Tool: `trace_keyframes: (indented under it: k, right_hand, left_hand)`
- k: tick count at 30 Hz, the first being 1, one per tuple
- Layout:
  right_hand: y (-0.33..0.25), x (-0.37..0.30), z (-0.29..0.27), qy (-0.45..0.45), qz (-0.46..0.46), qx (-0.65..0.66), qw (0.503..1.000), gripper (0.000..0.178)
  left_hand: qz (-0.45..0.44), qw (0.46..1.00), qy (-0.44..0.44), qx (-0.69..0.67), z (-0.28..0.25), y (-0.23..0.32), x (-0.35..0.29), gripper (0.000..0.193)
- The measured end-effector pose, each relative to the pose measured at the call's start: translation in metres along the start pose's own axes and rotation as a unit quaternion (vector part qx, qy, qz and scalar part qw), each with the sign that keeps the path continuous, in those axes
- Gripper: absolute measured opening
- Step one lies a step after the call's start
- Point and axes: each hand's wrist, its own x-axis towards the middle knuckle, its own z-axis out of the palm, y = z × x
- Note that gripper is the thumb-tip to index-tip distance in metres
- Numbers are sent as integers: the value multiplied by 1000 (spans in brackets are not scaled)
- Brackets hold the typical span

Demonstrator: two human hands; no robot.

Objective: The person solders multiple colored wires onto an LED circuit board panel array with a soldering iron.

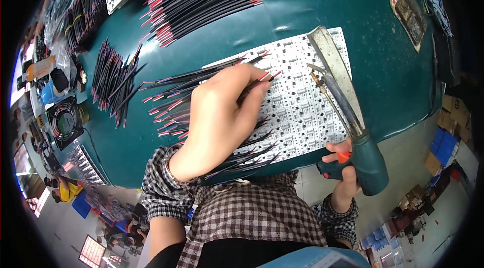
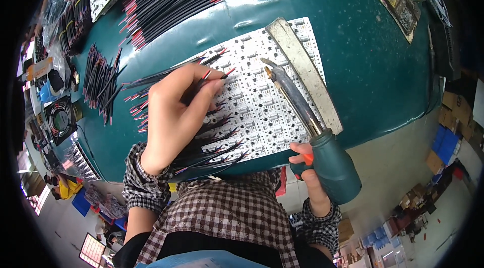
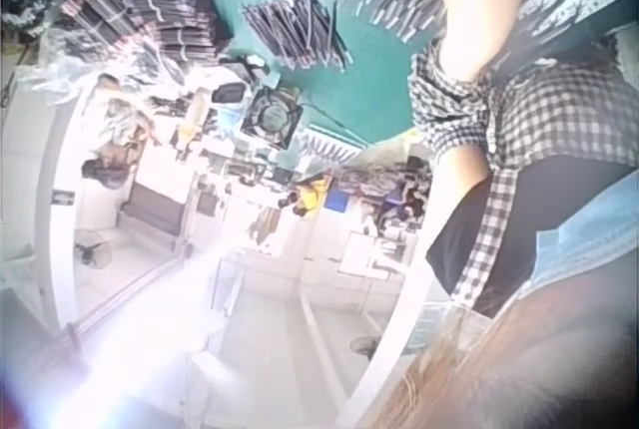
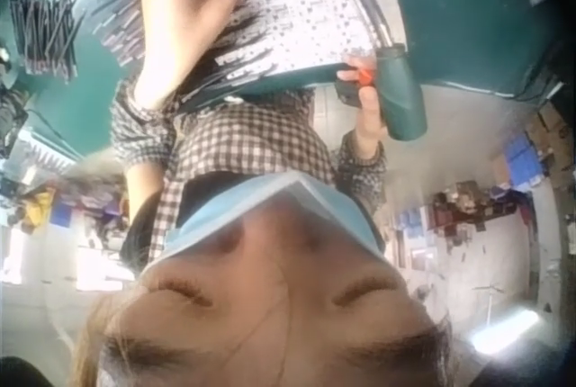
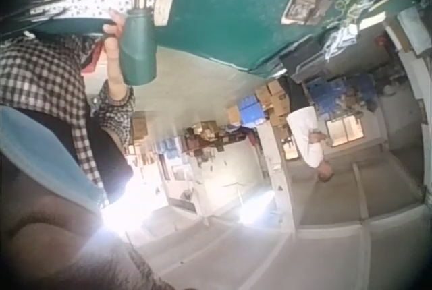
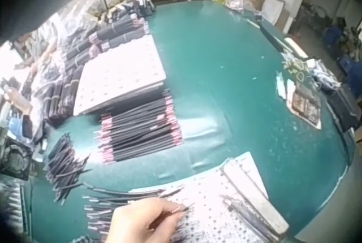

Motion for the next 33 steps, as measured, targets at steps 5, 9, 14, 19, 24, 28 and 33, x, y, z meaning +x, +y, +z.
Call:
trace_keyframes:
  k: [5,9,14,19,24,28,33]
  right_hand:
    - [-2,-4,2,-1,10,-11,1000,76]
    - [0,-4,-1,-31,18,-16,999,74]
    - [9,-7,-11,-51,12,-19,998,58]
    - [9,-6,-11,-72,14,-40,996,46]
    - [10,-4,-13,-91,-6,-86,992,45]
    - [18,-7,-19,-113,-20,-123,986,48]
    - [16,-6,-11,-73,18,-73,995,55]
  left_hand:
    - [-34,995,-3,92,12,-6,9,11]
    - [-26,994,28,102,15,-8,8,13]
    - [-16,993,24,114,14,-8,8,13]
    - [-24,995,27,95,17,-9,8,12]
    - [-12,995,37,91,19,-10,7,12]
    - [-5,995,41,88,19,-10,7,12]
    - [-12,996,36,85,19,-10,7,12]
